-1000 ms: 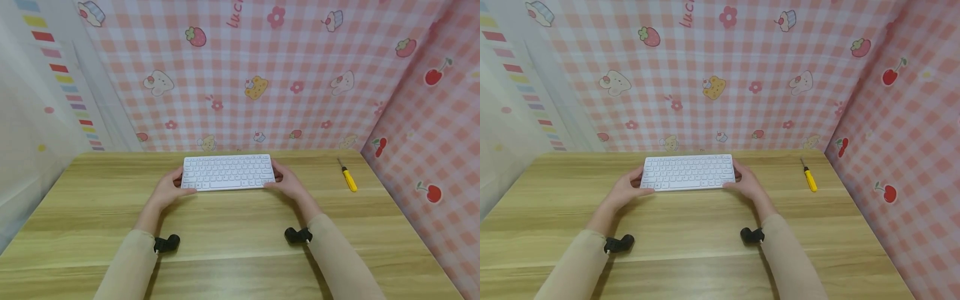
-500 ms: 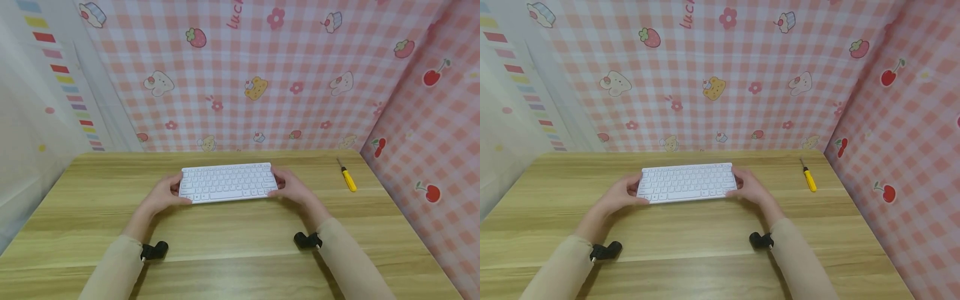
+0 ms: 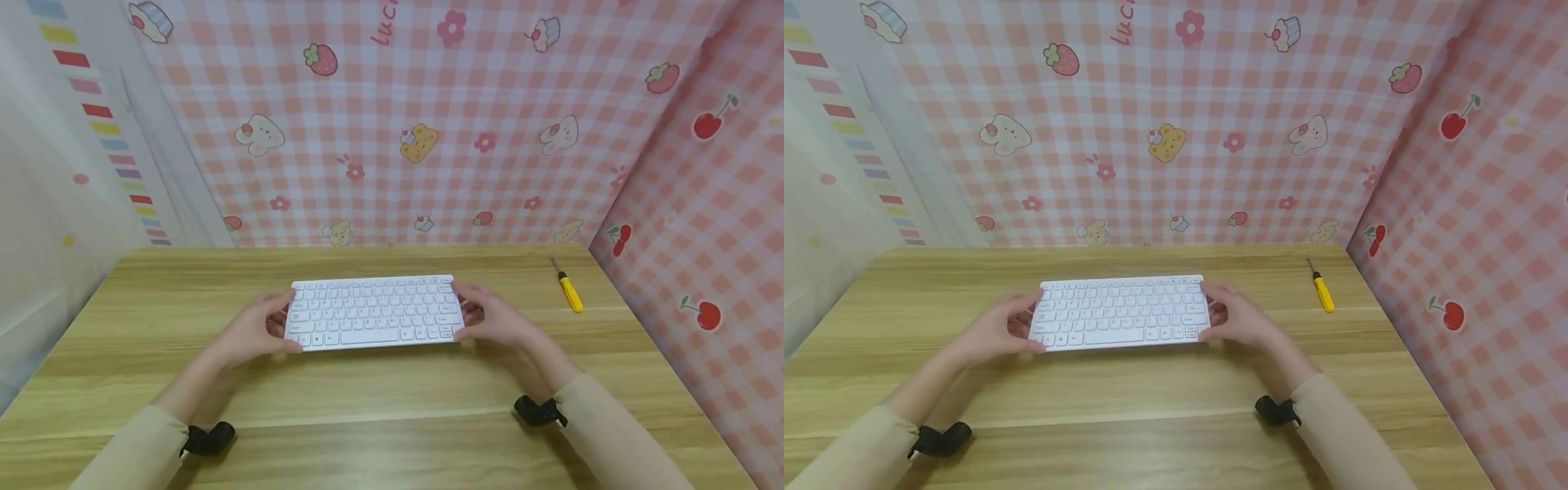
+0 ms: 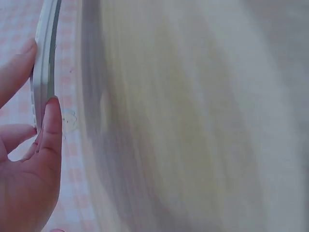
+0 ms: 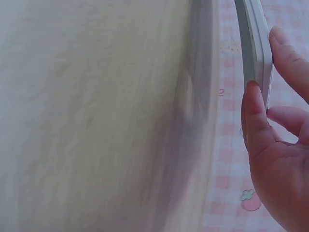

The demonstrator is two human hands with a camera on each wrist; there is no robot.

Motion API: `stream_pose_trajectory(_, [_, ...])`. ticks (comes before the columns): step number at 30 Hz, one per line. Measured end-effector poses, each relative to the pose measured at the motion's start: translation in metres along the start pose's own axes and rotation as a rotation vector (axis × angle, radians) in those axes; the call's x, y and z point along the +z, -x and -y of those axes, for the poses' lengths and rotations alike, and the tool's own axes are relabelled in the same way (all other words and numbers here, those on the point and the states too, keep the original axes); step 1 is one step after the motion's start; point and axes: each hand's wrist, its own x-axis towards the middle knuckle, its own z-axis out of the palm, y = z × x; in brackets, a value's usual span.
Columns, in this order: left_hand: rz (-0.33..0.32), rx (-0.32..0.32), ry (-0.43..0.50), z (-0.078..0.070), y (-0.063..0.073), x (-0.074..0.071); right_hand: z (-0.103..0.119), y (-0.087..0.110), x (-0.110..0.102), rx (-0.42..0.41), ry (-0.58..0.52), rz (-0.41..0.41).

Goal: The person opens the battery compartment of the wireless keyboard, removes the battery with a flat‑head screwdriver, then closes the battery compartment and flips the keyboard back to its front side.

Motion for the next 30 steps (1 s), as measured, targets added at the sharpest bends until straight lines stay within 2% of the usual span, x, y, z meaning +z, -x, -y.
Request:
stream_pose_trajectory(5, [0.015, 0.006, 0.010, -0.009, 0.011, 0.004, 0.006, 0.017, -0.001, -0.026, 0.018, 0.016])
stream_pose_trajectory(12, [0.035, -0.007, 0.010, -0.011, 0.024, 0.016, 0.002, 0.035, 0.000, -0.029, 0.033, 0.034])
stream_pose_trajectory(19, [0.056, -0.020, 0.034, -0.010, 0.029, 0.024, -0.007, 0.044, 0.007, -0.029, 0.049, 0.079])
stream_pose_trajectory(25, [0.083, -0.004, 0.050, -0.004, 0.034, 0.024, -0.010, 0.048, 0.011, -0.038, 0.042, 0.116])
stream_pose_trajectory(30, [0.092, 0.003, 0.026, 0.000, 0.035, 0.024, -0.010, 0.048, 0.014, -0.026, 0.044, 0.138])
